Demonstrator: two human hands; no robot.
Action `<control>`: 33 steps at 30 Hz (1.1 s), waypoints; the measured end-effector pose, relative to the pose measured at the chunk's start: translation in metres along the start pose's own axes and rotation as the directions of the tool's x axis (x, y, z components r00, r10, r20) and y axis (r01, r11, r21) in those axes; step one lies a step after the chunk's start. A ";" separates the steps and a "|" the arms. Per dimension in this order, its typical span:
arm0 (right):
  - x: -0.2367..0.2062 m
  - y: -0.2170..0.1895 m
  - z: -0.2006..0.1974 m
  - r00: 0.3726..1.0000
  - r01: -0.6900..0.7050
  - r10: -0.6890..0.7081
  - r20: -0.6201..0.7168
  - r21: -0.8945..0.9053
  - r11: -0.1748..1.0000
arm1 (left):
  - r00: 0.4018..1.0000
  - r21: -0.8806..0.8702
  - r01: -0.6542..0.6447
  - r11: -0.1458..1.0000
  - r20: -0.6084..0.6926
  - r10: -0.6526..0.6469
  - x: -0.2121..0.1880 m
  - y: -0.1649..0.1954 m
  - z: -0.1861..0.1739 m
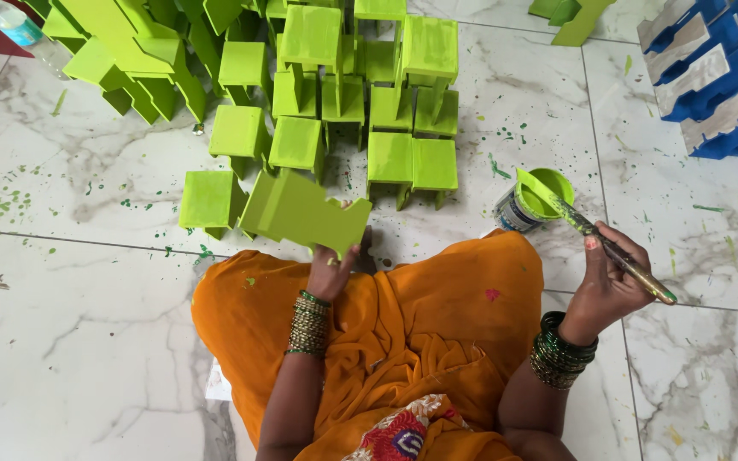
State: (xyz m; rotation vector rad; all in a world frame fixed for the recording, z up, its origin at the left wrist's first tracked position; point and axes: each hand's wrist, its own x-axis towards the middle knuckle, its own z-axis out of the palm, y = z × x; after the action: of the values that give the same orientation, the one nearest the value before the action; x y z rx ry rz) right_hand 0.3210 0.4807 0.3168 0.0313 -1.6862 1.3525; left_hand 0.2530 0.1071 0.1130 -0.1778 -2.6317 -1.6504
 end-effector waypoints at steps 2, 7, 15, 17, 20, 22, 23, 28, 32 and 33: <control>0.002 0.001 -0.003 1.000 -0.001 0.001 -0.003 0.015 1.000 | 0.936 0.423 -0.278 0.862 -0.084 0.343 -0.001 0.037 -0.015; 0.006 0.001 -0.017 1.000 -0.008 0.008 -0.021 0.005 1.000 | 0.860 0.772 -0.298 0.561 -0.038 0.509 0.002 0.108 -0.019; 0.015 0.016 -0.043 0.998 -0.018 0.019 -0.052 0.019 1.000 | 0.848 0.638 -0.353 0.684 -0.090 0.522 0.011 0.122 -0.005; 0.019 0.023 -0.050 0.999 -0.001 0.002 -0.045 0.013 1.000 | 0.926 0.553 -0.247 0.796 -0.109 0.363 0.014 0.113 0.006; 0.031 0.042 -0.059 0.998 0.016 -0.017 -0.055 -0.014 1.000 | 0.997 0.330 0.048 0.943 0.043 -0.066 0.022 0.092 0.031; 0.045 0.059 -0.063 0.998 0.006 -0.007 -0.063 -0.006 1.000 | 0.998 -0.177 0.058 0.983 0.040 -0.052 0.025 0.079 0.038; 0.049 0.071 -0.065 0.997 -0.008 0.008 -0.070 0.011 1.000 | 0.999 -0.445 0.041 0.894 0.025 -0.033 0.024 0.071 0.042; 0.080 0.122 -0.068 0.996 -0.048 0.031 -0.083 -0.215 0.975 | 0.997 -0.942 -0.072 0.329 -0.063 0.037 0.034 0.080 0.043; 0.106 0.154 -0.053 0.995 -0.070 0.049 -0.082 -0.274 0.959 | 0.996 -0.975 -0.084 0.206 -0.088 -0.011 0.053 0.115 0.043; 0.107 0.153 -0.052 0.996 -0.067 0.044 -0.080 -0.308 0.949 | 0.996 -0.974 -0.085 0.209 -0.087 -0.003 0.047 0.126 0.037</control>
State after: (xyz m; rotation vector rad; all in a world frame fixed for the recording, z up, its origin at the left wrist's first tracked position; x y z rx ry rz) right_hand 0.2126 0.6344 0.2701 -0.2465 -1.8310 1.1006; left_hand 0.2224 0.1989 0.2135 -0.1786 -0.9987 -2.9323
